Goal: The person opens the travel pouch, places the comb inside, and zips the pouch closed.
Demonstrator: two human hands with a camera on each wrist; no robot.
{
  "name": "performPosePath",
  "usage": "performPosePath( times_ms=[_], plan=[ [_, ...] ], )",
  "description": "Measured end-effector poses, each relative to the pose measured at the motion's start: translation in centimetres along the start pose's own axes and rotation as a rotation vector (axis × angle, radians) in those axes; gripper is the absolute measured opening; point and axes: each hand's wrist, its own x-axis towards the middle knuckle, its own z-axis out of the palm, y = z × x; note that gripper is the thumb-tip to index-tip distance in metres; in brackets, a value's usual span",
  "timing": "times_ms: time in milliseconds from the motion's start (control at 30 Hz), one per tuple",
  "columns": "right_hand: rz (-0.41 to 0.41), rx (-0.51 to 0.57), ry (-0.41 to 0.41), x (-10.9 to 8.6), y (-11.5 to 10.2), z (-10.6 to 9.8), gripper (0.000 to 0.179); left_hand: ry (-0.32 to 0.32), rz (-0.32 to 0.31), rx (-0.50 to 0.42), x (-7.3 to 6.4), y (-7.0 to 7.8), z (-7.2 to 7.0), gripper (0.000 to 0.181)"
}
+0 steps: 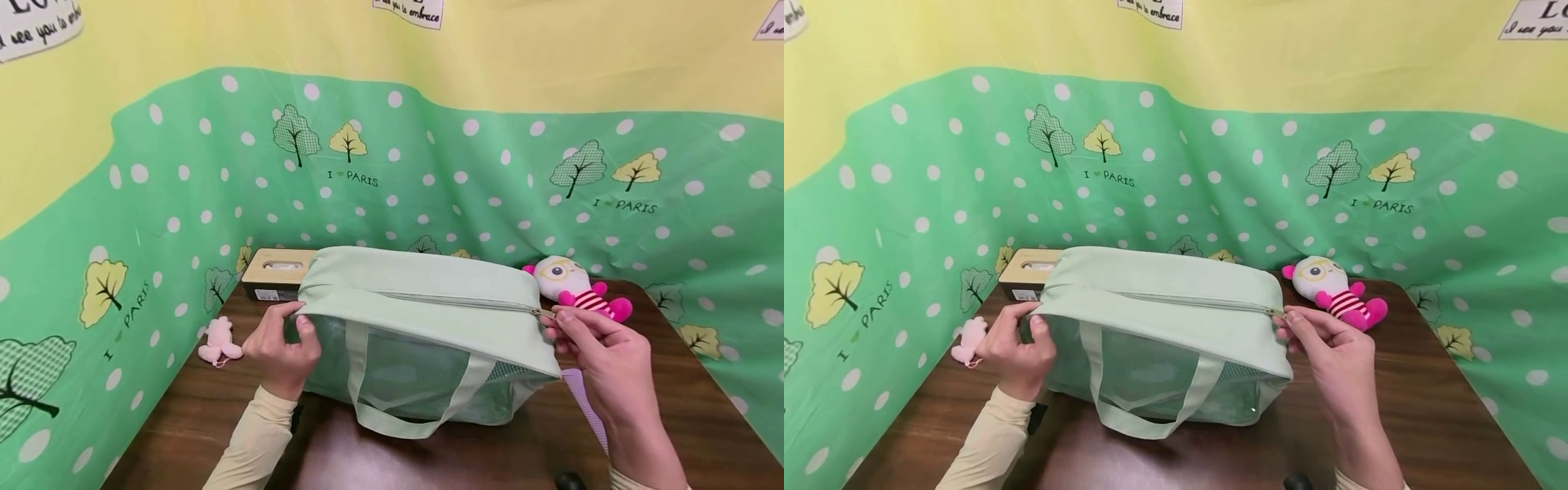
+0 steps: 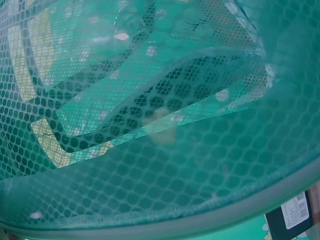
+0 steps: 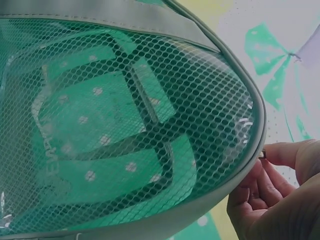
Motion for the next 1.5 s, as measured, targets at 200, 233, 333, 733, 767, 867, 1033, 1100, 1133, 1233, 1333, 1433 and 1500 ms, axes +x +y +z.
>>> performPosePath(
  times_ms=[200, 233, 333, 733, 767, 867, 1033, 1100, 1133, 1233, 1333, 1433, 1500],
  plan=[
    [0.016, -0.097, 0.008, 0.2, -0.7, 0.7, 0.024, -0.008, -0.012, -0.002, -0.4, -0.1, 0.0, 0.023],
    [0.023, -0.107, 0.006, 0.2, -0.8, 0.8, 0.024, -0.012, -0.013, -0.003, -0.5, -0.1, 0.0, 0.023],
    [0.038, -0.151, -0.005, 0.4, -1.1, 1.1, 0.024, -0.021, -0.016, -0.006, -0.6, -0.2, 0.0, 0.023],
    [0.012, -0.208, -0.044, 0.8, -1.5, 2.6, 0.023, -0.043, -0.024, -0.021, -0.3, -0.6, 0.2, 0.023],
    [0.009, -0.212, -0.050, 0.8, -1.5, 2.8, 0.023, -0.043, -0.025, -0.019, -0.3, -0.6, 0.2, 0.023],
    [0.005, -0.232, -0.070, 0.9, -1.6, 3.3, 0.023, -0.038, -0.028, -0.014, -0.3, -0.7, 0.1, 0.023],
    [0.014, -0.253, -0.079, 0.9, -1.8, 4.2, 0.020, -0.034, -0.036, -0.014, -0.3, -0.6, 0.0, 0.024],
    [0.015, -0.254, -0.079, 1.0, -1.8, 4.5, 0.019, -0.038, -0.041, -0.019, -0.3, -0.6, 0.0, 0.024],
    [0.013, -0.252, -0.078, 1.0, -1.9, 4.7, 0.019, -0.041, -0.041, -0.020, -0.3, -0.6, -0.1, 0.024],
    [0.009, -0.243, -0.077, 1.1, -1.9, 5.0, 0.018, -0.046, -0.044, -0.023, -0.2, -0.5, -0.1, 0.024],
    [0.015, -0.247, -0.078, 1.2, -2.0, 5.2, 0.017, -0.048, -0.047, -0.021, -0.2, -0.4, -0.1, 0.025],
    [0.027, -0.250, -0.082, 1.3, -2.1, 5.3, 0.017, -0.049, -0.052, -0.016, -0.2, -0.4, -0.1, 0.025],
    [0.037, -0.257, -0.084, 1.3, -2.3, 5.4, 0.017, -0.049, -0.055, -0.014, -0.2, -0.4, 0.0, 0.024]
  ],
)
